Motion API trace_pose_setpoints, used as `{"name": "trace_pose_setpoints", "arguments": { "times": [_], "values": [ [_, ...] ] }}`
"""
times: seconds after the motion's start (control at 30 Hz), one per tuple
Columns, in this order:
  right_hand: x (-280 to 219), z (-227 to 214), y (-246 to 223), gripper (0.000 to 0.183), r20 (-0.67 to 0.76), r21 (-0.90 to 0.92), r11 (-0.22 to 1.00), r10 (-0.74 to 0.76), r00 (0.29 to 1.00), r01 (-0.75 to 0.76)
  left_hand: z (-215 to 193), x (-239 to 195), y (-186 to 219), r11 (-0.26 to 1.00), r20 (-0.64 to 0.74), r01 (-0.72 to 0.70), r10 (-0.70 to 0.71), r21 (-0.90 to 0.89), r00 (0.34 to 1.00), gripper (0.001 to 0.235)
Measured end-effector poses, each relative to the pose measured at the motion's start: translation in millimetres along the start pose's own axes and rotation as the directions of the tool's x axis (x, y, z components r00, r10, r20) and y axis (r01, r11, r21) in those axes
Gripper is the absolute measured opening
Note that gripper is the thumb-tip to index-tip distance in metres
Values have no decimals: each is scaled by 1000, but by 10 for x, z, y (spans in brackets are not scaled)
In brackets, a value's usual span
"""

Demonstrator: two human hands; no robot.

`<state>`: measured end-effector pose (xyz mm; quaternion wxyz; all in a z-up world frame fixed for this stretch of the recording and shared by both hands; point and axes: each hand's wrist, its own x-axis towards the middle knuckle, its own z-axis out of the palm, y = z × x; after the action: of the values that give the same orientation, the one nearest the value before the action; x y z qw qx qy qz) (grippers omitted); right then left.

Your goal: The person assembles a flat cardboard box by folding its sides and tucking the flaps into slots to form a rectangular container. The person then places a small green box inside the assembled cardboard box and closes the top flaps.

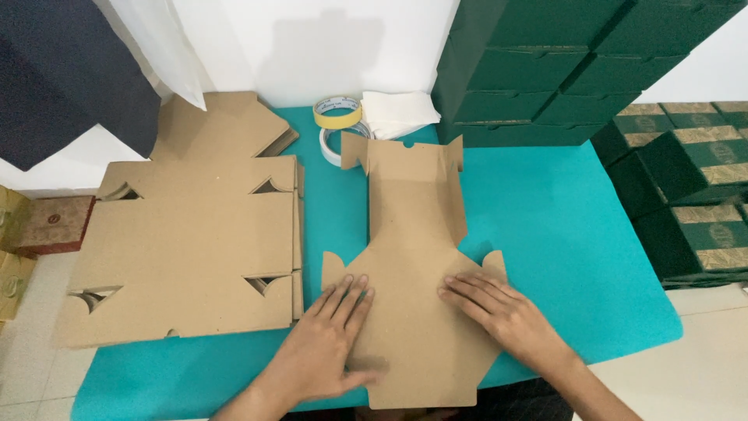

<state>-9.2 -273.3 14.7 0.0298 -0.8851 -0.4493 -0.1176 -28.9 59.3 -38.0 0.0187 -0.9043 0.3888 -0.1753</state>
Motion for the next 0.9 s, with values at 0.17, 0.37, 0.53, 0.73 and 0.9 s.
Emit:
{"name": "trace_pose_setpoints", "arguments": {
  "times": [0.17, 0.37, 0.53, 0.73, 0.9],
  "values": [
    [-50, -145, 31, 91, 223, 316, 946, 1, 975, -73, -19, 57, 71, 996, -2, -52, 52, 68, 999, 176],
    [148, -89, 80, 68, 195, 264, 959, 50, 979, -102, -9, 402, 141, 984, 183, -176, 171, 11, 968, 100],
    [449, 177, 90, 39, -24, -6, 1000, -11, 1000, 11, 68, 865, -49, 944, 196, -182, 130, 276, 972, 81],
    [276, -14, 274, 49, 77, 107, 994, 23, 997, -31, 104, 511, -441, 982, 46, -33, 42, -188, 998, 109],
    [162, -358, 371, 121, 549, 497, 820, -45, 835, -283, -716, 670, -460, 896, 704, 72, 292, -438, 647, 157]
  ]
}}
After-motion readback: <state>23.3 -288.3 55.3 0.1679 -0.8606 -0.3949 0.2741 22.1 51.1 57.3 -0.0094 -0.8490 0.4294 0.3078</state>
